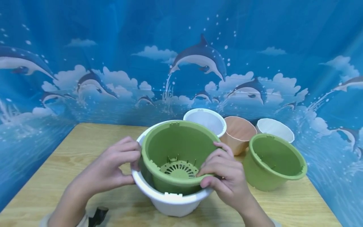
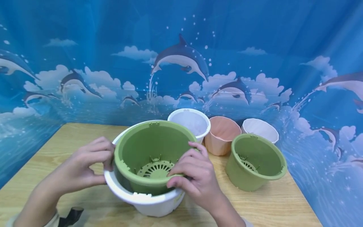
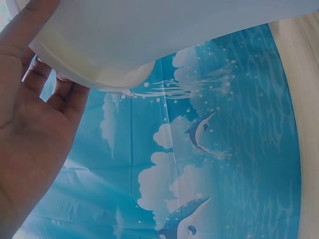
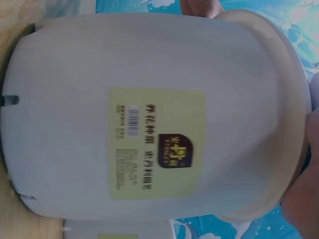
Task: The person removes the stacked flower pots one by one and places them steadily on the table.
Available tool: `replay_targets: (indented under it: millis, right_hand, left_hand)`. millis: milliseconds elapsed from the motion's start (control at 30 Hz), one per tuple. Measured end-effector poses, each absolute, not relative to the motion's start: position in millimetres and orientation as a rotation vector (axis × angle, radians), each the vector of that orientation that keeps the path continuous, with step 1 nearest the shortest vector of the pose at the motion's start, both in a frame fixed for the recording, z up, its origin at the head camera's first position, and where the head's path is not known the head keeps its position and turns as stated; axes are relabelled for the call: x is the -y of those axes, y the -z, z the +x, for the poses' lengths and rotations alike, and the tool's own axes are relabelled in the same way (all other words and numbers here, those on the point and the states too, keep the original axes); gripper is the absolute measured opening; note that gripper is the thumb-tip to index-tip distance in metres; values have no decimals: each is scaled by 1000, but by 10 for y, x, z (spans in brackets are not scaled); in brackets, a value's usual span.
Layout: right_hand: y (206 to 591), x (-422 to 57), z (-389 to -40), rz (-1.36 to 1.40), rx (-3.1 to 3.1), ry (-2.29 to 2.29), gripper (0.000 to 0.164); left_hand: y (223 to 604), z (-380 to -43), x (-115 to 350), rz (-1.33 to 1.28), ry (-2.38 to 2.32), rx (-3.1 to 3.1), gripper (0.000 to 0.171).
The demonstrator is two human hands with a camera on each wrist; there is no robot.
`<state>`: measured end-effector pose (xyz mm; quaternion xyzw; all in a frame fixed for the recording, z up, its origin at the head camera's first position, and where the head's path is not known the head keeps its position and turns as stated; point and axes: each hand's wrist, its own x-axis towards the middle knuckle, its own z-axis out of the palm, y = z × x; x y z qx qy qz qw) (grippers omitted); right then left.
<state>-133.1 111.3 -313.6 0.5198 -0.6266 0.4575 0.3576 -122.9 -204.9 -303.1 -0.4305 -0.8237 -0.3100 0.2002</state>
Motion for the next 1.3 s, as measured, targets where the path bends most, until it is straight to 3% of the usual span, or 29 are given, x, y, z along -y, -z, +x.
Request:
replay_targets:
  millis: [367,533,667,1300]
  right_hand:
    - [3121,-1161,-1317,1331,1676,-1194,37]
    - [3109,-1199,-1318,1398,1736,-1165,11]
    - [3102,-1219,-1307,1438,1755,-1143,30]
    - [3059,-1191,-1301,1384,1677,-1123,22]
  left_hand:
    - [3032,-1223,2002,-1236,877,2292,39]
    - [3033,-1224,2014,-1230,865,2282,40]
    - [3037,-1218,2011,-1227,869,2290,40]
    - [3044,-1230,1998,-1258,867,2251,41]
